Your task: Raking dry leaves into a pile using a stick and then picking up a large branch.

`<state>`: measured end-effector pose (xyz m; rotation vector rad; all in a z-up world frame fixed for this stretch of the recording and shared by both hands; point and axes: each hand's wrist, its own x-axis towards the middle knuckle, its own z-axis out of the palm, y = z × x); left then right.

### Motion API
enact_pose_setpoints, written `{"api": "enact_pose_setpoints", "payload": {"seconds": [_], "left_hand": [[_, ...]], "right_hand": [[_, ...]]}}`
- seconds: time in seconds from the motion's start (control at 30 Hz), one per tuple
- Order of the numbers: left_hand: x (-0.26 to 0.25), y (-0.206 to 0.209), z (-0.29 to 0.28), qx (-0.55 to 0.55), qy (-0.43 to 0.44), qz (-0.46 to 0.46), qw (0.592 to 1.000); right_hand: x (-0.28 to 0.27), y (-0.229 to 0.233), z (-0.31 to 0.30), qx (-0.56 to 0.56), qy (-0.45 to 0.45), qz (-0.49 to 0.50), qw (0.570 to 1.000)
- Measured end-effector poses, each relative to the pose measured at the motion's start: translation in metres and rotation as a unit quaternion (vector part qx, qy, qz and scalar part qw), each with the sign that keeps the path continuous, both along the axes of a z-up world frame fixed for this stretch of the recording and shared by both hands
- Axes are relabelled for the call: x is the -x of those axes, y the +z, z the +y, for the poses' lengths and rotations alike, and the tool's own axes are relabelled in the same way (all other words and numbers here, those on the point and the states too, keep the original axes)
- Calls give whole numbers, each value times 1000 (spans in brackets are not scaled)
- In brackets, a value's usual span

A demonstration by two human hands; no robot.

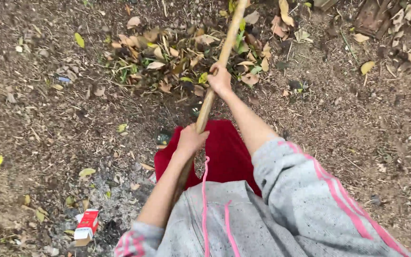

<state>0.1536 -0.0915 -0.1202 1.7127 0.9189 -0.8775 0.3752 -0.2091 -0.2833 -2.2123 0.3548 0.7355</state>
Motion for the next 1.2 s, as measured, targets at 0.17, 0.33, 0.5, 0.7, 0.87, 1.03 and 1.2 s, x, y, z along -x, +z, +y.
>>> {"api": "enact_pose_setpoints", "payload": {"seconds": [0.17, 0.33, 0.5, 0.7, 0.87, 1.03, 1.2], "left_hand": [[-3, 38, 0, 17, -44, 44, 998], [107, 91, 49, -6, -75, 150, 986], [267, 158, 101, 68, 2, 244, 967], [268, 166, 109, -37, -82, 278, 956], [228, 149, 111, -49, -132, 233, 962], [130, 118, 62, -6, -145, 206, 968], [48, 7, -36, -27, -137, 40, 989]], "right_hand": [[13, 13, -1, -20, -30, 71, 997], [145, 97, 54, -77, -1, 82, 994], [305, 131, 100, -102, -30, 131, 986], [340, 90, 89, -160, -81, 67, 981], [268, 137, 90, -136, -127, 128, 974], [189, 99, 40, -79, -171, 48, 981], [98, -14, -69, -15, -67, -108, 992]]}}
